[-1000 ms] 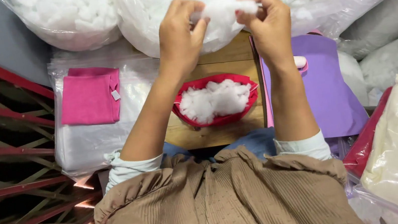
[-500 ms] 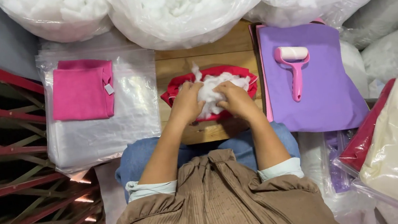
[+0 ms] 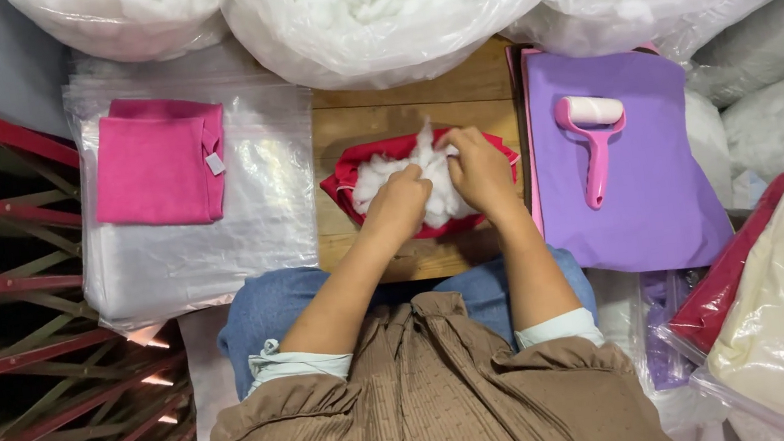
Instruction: Stuffing a red fabric pouch with white fiberfill material taken from large storage bags.
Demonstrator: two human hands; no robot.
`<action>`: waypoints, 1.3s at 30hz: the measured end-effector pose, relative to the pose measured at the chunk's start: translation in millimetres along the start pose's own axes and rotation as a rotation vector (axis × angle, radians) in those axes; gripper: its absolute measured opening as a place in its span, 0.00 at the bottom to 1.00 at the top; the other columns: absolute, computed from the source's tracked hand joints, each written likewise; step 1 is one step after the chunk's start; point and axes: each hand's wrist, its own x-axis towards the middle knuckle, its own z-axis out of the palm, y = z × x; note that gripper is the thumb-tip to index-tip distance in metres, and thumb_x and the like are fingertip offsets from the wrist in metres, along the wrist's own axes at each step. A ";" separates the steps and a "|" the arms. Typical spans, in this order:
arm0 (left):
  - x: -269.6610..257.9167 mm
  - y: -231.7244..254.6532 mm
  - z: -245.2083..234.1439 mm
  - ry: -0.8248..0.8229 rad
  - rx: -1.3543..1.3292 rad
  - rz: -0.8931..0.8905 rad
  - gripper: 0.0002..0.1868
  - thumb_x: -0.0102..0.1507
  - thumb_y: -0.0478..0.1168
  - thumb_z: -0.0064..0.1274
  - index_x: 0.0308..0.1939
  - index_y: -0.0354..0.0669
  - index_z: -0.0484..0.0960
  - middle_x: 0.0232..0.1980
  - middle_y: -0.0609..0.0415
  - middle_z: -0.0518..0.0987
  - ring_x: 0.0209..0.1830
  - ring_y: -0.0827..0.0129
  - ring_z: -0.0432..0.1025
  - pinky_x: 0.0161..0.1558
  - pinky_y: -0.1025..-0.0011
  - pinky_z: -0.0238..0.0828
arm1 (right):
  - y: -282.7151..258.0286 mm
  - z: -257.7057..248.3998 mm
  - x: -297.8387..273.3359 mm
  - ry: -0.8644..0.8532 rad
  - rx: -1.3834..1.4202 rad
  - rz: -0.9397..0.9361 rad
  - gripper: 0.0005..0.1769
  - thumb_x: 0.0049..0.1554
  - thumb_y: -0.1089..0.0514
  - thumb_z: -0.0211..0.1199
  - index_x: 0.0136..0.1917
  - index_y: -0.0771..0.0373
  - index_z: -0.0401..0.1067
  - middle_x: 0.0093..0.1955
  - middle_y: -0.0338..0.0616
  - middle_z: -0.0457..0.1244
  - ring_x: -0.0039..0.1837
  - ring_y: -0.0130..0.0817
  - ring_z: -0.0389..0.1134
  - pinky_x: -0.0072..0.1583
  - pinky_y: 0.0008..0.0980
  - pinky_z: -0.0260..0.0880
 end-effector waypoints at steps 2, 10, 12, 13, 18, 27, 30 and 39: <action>-6.0 -3.6 -0.9 0.046 0.120 0.118 0.15 0.50 0.25 0.60 0.40 0.38 0.84 0.47 0.47 0.76 0.46 0.47 0.78 0.44 0.61 0.82 | -33.8 -13.2 -5.3 0.020 -0.157 -0.286 0.34 0.53 0.73 0.55 0.68 0.45 0.70 0.72 0.57 0.55 0.65 0.62 0.66 0.61 0.54 0.71; -15.2 2.6 -66.9 0.066 -0.040 -0.138 0.16 0.59 0.29 0.57 0.50 0.41 0.78 0.65 0.40 0.69 0.58 0.37 0.75 0.57 0.48 0.76 | 54.6 13.2 17.8 -0.059 -0.284 -0.099 0.11 0.59 0.54 0.61 0.55 0.42 0.76 0.51 0.37 0.70 0.56 0.48 0.73 0.55 0.49 0.73; -16.9 3.0 -78.8 0.033 -0.098 -0.243 0.21 0.59 0.30 0.59 0.55 0.43 0.77 0.69 0.40 0.64 0.60 0.36 0.74 0.60 0.45 0.75 | 60.9 -4.6 9.8 -0.031 -0.219 -0.030 0.09 0.61 0.50 0.61 0.55 0.42 0.76 0.50 0.36 0.72 0.55 0.49 0.73 0.54 0.51 0.72; -17.8 4.2 -84.5 0.024 -0.097 -0.281 0.24 0.59 0.31 0.59 0.59 0.46 0.77 0.71 0.39 0.63 0.62 0.35 0.72 0.61 0.45 0.74 | 64.4 -10.9 5.9 -0.030 -0.186 0.008 0.09 0.60 0.50 0.61 0.55 0.42 0.76 0.49 0.36 0.72 0.55 0.47 0.74 0.55 0.49 0.72; -15.7 6.2 -85.4 0.021 -0.197 -0.332 0.32 0.59 0.33 0.61 0.68 0.50 0.73 0.72 0.36 0.60 0.66 0.34 0.69 0.63 0.43 0.71 | -1.7 -50.0 -21.2 -0.192 0.096 -0.092 0.33 0.52 0.65 0.66 0.71 0.50 0.69 0.63 0.55 0.68 0.65 0.59 0.68 0.64 0.56 0.66; -0.1 -17.3 -56.8 0.111 -0.232 -0.225 0.20 0.57 0.28 0.54 0.51 0.49 0.82 0.47 0.47 0.76 0.51 0.44 0.77 0.53 0.50 0.75 | 8.8 -25.6 -6.1 -0.172 0.117 -0.237 0.23 0.50 0.68 0.63 0.59 0.57 0.76 0.58 0.55 0.68 0.63 0.62 0.69 0.64 0.55 0.67; -11.6 8.1 -94.4 0.318 -0.425 -0.170 0.20 0.55 0.22 0.51 0.49 0.41 0.78 0.46 0.41 0.78 0.52 0.39 0.76 0.54 0.50 0.73 | 12.6 -46.6 -12.2 -0.088 0.293 -0.151 0.17 0.53 0.62 0.66 0.57 0.53 0.77 0.54 0.48 0.70 0.60 0.56 0.70 0.60 0.50 0.69; -6.3 -4.7 -71.0 -0.026 -0.070 -0.179 0.26 0.57 0.37 0.63 0.59 0.56 0.78 0.68 0.47 0.68 0.72 0.46 0.63 0.63 0.50 0.71 | 22.1 -38.3 -9.9 -0.305 -0.005 -0.087 0.44 0.48 0.63 0.72 0.76 0.46 0.64 0.79 0.61 0.53 0.76 0.70 0.54 0.72 0.69 0.51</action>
